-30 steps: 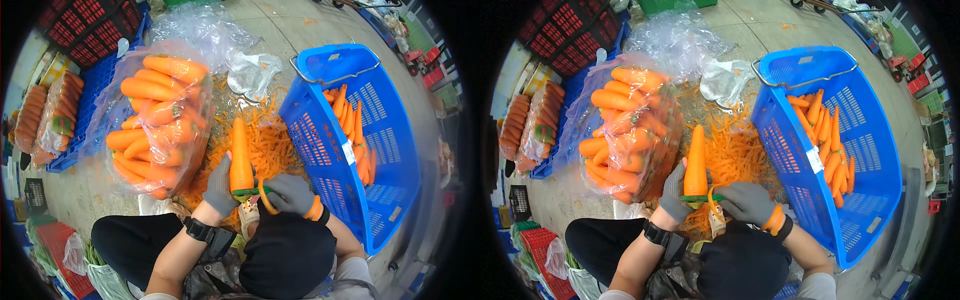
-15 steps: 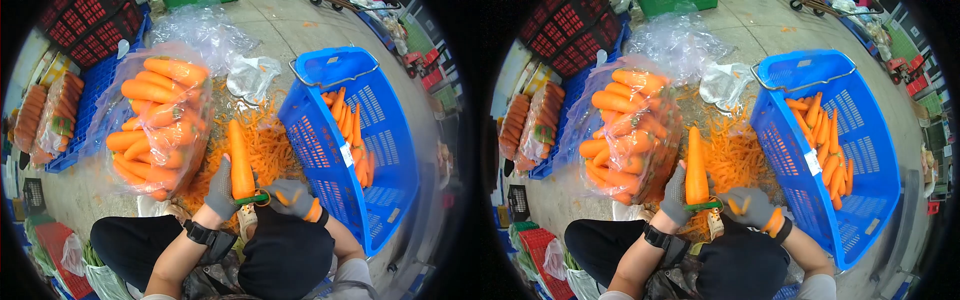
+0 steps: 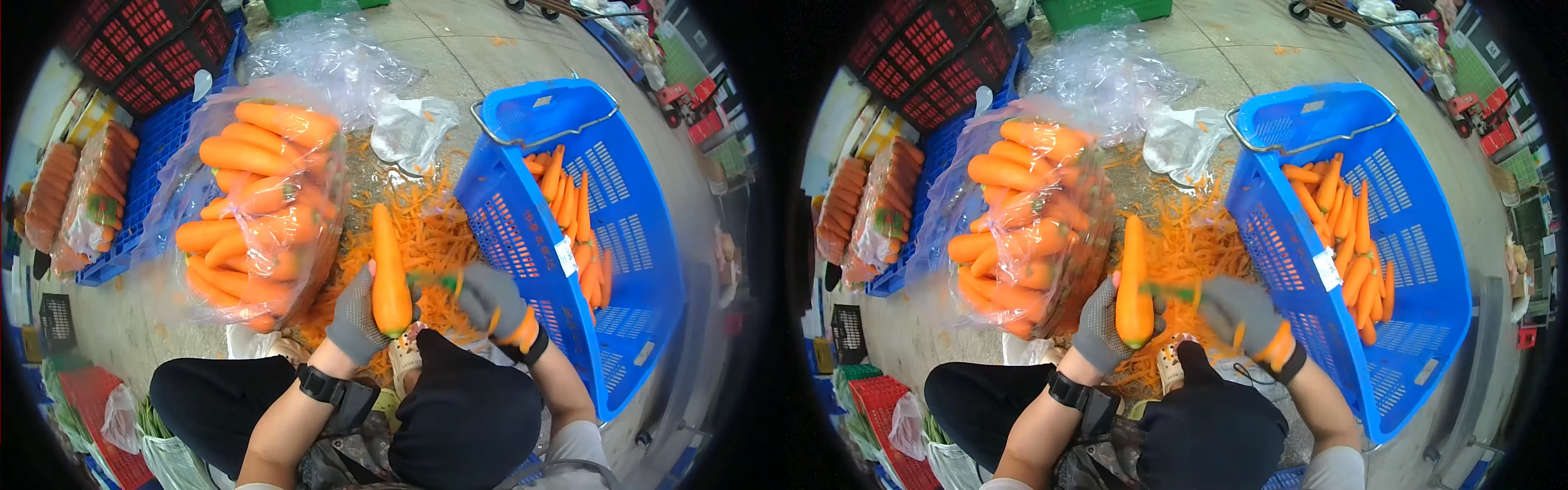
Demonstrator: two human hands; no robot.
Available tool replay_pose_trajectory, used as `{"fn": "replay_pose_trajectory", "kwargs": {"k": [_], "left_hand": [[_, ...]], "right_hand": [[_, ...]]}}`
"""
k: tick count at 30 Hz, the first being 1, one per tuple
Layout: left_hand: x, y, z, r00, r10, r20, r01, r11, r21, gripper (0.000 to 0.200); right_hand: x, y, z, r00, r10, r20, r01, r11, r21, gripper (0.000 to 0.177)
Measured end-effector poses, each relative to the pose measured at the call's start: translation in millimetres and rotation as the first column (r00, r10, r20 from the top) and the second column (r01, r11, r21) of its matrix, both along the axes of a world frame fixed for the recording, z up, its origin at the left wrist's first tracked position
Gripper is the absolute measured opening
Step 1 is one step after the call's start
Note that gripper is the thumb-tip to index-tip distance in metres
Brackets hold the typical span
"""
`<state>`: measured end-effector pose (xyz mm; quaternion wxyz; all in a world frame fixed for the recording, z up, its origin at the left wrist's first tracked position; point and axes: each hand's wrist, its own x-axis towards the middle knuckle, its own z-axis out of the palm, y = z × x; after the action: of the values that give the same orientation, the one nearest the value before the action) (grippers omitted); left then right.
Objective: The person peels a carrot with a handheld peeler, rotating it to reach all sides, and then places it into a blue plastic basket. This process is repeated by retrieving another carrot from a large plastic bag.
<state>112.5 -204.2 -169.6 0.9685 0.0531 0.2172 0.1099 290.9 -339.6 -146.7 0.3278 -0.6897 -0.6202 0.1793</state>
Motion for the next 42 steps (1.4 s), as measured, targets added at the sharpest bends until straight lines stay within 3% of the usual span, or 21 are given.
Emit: {"fn": "replay_pose_trajectory", "kwargs": {"k": [3,6,8,9,10,13,15,16,18,20,22,24,26,28,29,31,33,34,39,41,42], "left_hand": [[3,-3,7,0.979,0.035,-0.202,-0.022,0.998,0.063,0.046],[1,-6,12,0.977,0.043,-0.208,-0.022,0.994,0.104,0.045],[2,-12,19,0.963,0.065,-0.261,-0.013,0.981,0.196,0.045],[3,-17,22,0.947,0.085,-0.311,0.007,0.959,0.282,0.045],[3,-23,24,0.947,0.070,-0.314,0.020,0.961,0.276,0.045],[7,-28,26,0.967,-0.051,-0.249,0.091,0.984,0.151,0.045],[6,-21,22,0.986,-0.013,-0.163,0.035,0.990,0.133,0.043],[7,-15,21,0.971,0.028,-0.237,0.013,0.985,0.170,0.048],[6,-3,12,0.967,0.047,-0.252,-0.006,0.986,0.164,0.052],[2,1,5,0.987,-0.033,-0.160,0.043,0.997,0.064,0.061],[6,-7,13,0.975,-0.011,-0.222,0.031,0.996,0.089,0.060],[9,-12,12,0.959,0.029,-0.282,0.006,0.992,0.126,0.059],[3,-22,-4,0.981,-0.072,-0.179,0.084,0.995,0.058,0.056],[4,-33,9,0.972,-0.077,-0.223,0.104,0.988,0.115,0.053],[5,-33,15,0.963,-0.072,-0.261,0.120,0.978,0.173,0.051],[4,-23,14,0.970,-0.033,-0.240,0.073,0.985,0.159,0.049],[4,-9,10,0.987,-0.021,-0.158,0.037,0.994,0.099,0.048],[5,-7,18,0.972,-0.004,-0.237,0.039,0.989,0.145,0.049],[8,-11,18,0.950,-0.033,-0.310,0.091,0.980,0.176,0.050],[6,-16,16,0.927,-0.061,-0.371,0.143,0.970,0.196,0.050],[5,-22,14,0.951,-0.084,-0.296,0.137,0.977,0.163,0.049]], "right_hand": [[-24,-8,-7,0.988,0.156,0.018,-0.156,0.988,0.017,0.022],[-23,-2,-11,0.979,0.203,0.022,-0.204,0.978,0.038,0.020],[-16,5,-17,0.984,0.099,0.146,-0.107,0.993,0.043,0.020],[-7,18,-23,0.993,-0.066,0.100,0.059,0.996,0.063,0.021],[6,32,-30,0.971,-0.235,0.053,0.231,0.970,0.072,0.021],[44,39,-52,0.902,-0.365,0.233,0.386,0.921,-0.054,0.028],[26,29,-34,0.898,-0.392,-0.202,0.417,0.903,0.101,0.025],[16,17,-12,0.932,-0.281,-0.228,0.285,0.958,-0.017,0.021],[0,-3,-2,0.991,-0.006,-0.130,0.004,1.000,-0.019,0.018],[-15,-10,-6,0.994,0.081,-0.077,-0.084,0.996,-0.036,0.018],[-22,-8,-11,0.986,0.166,-0.016,-0.166,0.984,-0.057,0.019],[-20,2,-25,0.998,0.024,-0.066,-0.019,0.997,0.074,0.022],[1,25,-40,0.955,-0.283,-0.091,0.287,0.957,0.030,0.023],[31,38,-43,0.900,-0.412,0.142,0.417,0.909,-0.011,0.023],[29,36,-39,0.898,-0.417,0.141,0.422,0.907,-0.006,0.023],[18,27,-20,0.915,-0.368,-0.168,0.389,0.914,0.118,0.024],[3,5,2,0.997,-0.056,-0.057,0.059,0.997,0.059,0.026],[-3,-4,4,0.996,0.090,0.009,-0.090,0.996,0.017,0.026],[-17,0,-7,0.976,0.211,0.052,-0.213,0.976,0.042,0.023],[-8,18,-22,0.989,-0.146,0.021,0.143,0.983,0.114,0.024],[6,33,-31,0.972,-0.231,0.040,0.221,0.961,0.164,0.023]]}}
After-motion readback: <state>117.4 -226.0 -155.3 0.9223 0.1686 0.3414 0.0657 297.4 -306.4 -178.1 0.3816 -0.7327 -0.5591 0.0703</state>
